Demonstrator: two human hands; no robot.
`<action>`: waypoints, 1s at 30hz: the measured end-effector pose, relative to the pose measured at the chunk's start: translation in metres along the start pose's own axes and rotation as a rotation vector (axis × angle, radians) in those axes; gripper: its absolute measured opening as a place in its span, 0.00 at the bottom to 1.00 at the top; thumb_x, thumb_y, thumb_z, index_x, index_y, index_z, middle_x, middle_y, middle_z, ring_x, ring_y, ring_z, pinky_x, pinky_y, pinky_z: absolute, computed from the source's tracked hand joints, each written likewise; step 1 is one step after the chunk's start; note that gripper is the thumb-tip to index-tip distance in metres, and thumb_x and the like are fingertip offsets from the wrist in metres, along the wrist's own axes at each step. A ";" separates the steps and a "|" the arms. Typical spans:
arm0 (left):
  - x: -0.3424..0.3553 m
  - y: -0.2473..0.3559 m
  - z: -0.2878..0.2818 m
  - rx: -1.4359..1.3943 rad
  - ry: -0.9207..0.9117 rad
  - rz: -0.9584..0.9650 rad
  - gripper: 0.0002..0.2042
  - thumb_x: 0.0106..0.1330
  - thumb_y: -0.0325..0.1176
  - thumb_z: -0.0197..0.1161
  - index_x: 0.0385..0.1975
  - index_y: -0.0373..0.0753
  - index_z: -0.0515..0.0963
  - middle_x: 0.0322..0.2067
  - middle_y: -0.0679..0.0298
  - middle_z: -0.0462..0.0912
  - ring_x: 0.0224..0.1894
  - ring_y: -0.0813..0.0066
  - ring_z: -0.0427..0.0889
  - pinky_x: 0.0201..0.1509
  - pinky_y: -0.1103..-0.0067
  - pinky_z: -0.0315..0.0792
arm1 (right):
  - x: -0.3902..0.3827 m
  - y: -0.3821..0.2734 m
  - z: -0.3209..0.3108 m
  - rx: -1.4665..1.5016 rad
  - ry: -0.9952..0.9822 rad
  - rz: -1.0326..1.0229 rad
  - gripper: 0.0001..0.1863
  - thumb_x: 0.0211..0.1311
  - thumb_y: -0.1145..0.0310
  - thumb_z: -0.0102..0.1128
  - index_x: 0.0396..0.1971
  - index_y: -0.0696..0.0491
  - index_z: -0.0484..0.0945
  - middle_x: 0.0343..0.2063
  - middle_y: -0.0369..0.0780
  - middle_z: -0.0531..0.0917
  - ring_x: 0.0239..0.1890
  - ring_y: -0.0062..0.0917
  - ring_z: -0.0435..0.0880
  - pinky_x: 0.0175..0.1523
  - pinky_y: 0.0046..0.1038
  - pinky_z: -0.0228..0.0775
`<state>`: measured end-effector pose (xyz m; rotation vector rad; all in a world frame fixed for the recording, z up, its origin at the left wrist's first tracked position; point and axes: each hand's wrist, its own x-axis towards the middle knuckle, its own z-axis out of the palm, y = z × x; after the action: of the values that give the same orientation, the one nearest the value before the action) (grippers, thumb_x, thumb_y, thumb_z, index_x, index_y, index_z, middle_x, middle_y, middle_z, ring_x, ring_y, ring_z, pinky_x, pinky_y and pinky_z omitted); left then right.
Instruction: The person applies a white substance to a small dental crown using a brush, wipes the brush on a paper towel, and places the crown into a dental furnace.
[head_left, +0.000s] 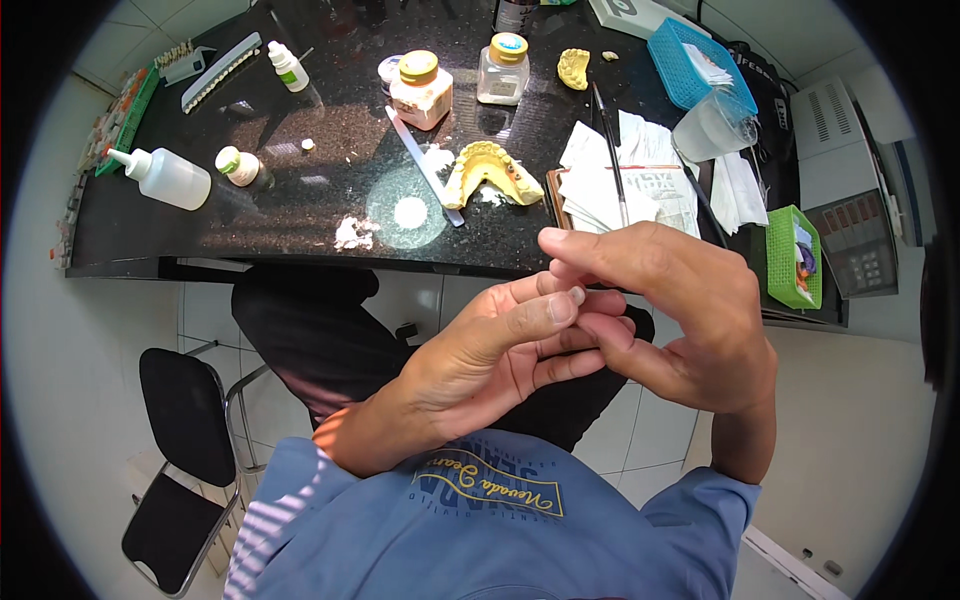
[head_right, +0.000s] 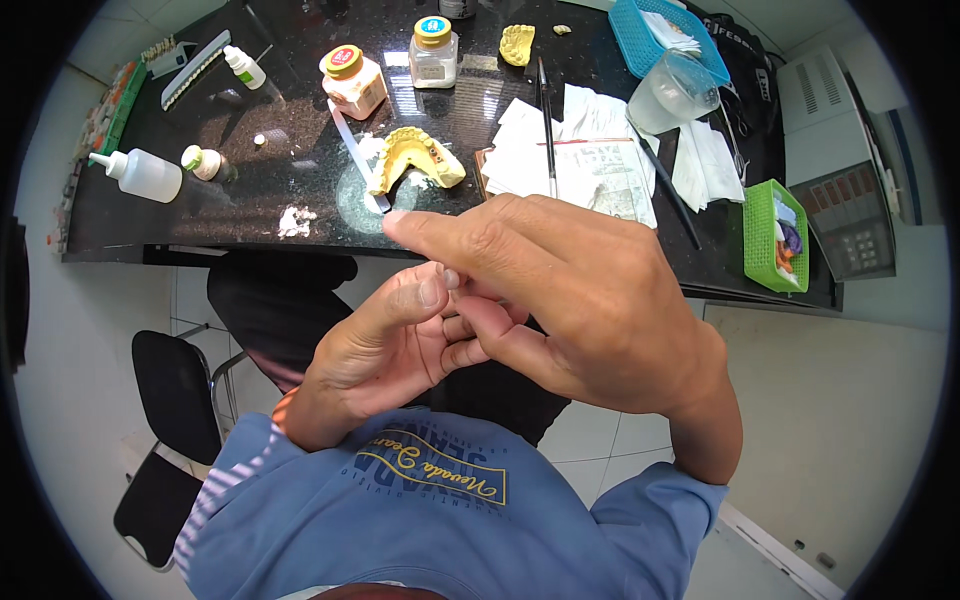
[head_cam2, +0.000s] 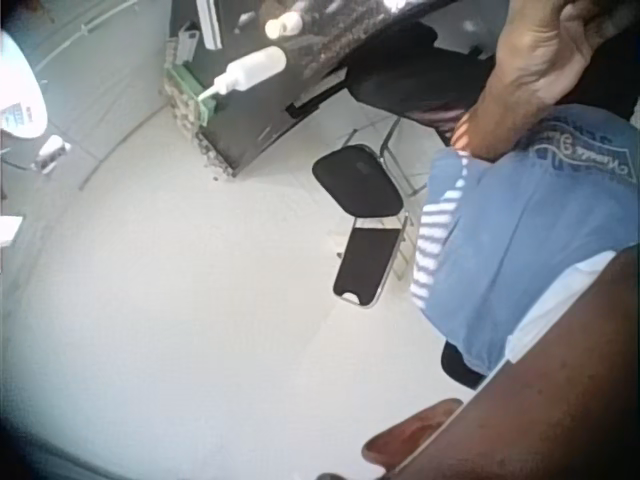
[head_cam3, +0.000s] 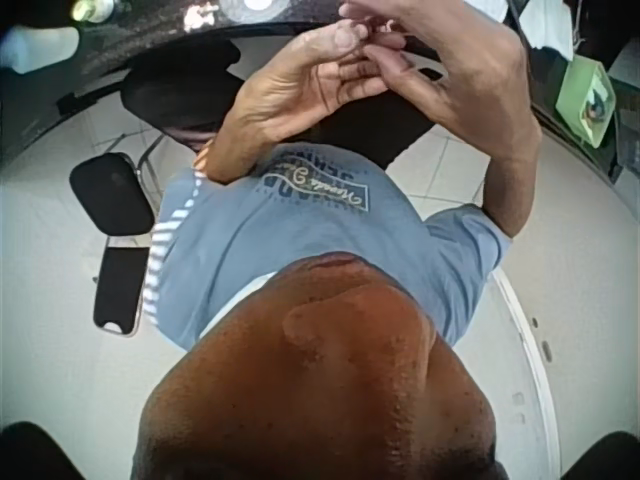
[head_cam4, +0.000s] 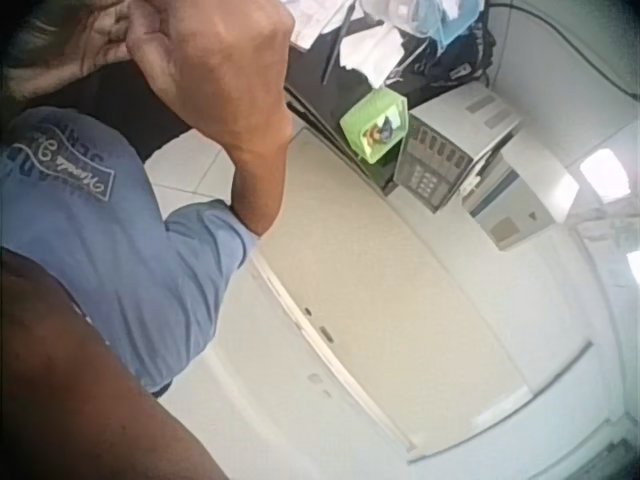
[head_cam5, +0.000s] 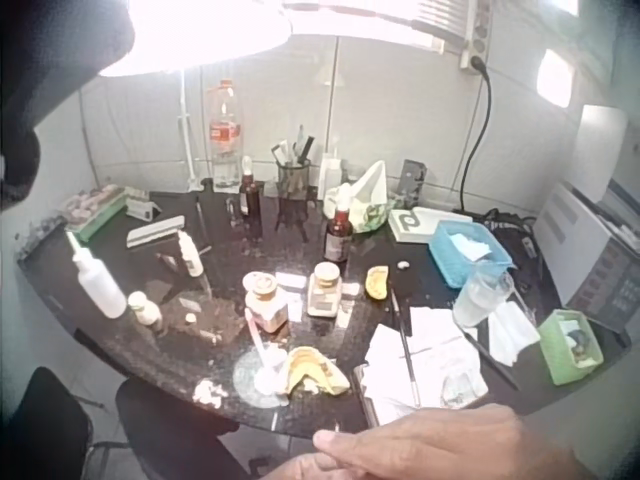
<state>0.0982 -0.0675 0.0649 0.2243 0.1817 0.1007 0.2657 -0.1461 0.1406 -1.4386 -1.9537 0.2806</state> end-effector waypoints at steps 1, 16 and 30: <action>-0.001 0.000 0.000 0.013 -0.023 -0.024 0.16 0.70 0.37 0.59 0.53 0.38 0.71 0.51 0.63 0.79 0.54 0.75 0.78 0.61 0.75 0.71 | -0.001 -0.003 -0.001 -0.061 -0.015 -0.021 0.27 0.42 0.81 0.67 0.49 0.58 0.80 0.35 0.42 0.85 0.33 0.29 0.86 0.36 0.26 0.79; 0.013 -0.031 0.012 0.278 0.085 -0.024 0.22 0.66 0.42 0.63 0.55 0.39 0.69 0.49 0.64 0.79 0.51 0.72 0.81 0.55 0.73 0.77 | -0.054 -0.013 -0.029 -0.311 0.009 -0.138 0.25 0.55 0.71 0.57 0.56 0.50 0.75 0.33 0.35 0.79 0.30 0.22 0.81 0.29 0.23 0.76; 0.104 -0.093 0.038 0.393 0.162 -0.094 0.11 0.69 0.40 0.59 0.34 0.42 0.67 0.34 0.66 0.77 0.44 0.69 0.82 0.51 0.70 0.80 | -0.148 0.060 -0.142 -0.481 0.406 0.053 0.26 0.50 0.76 0.63 0.53 0.50 0.76 0.31 0.34 0.81 0.26 0.24 0.81 0.27 0.25 0.76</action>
<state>0.2141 -0.1538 0.0625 0.5994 0.3731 -0.0122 0.4237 -0.2892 0.1556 -1.6851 -1.7085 -0.4592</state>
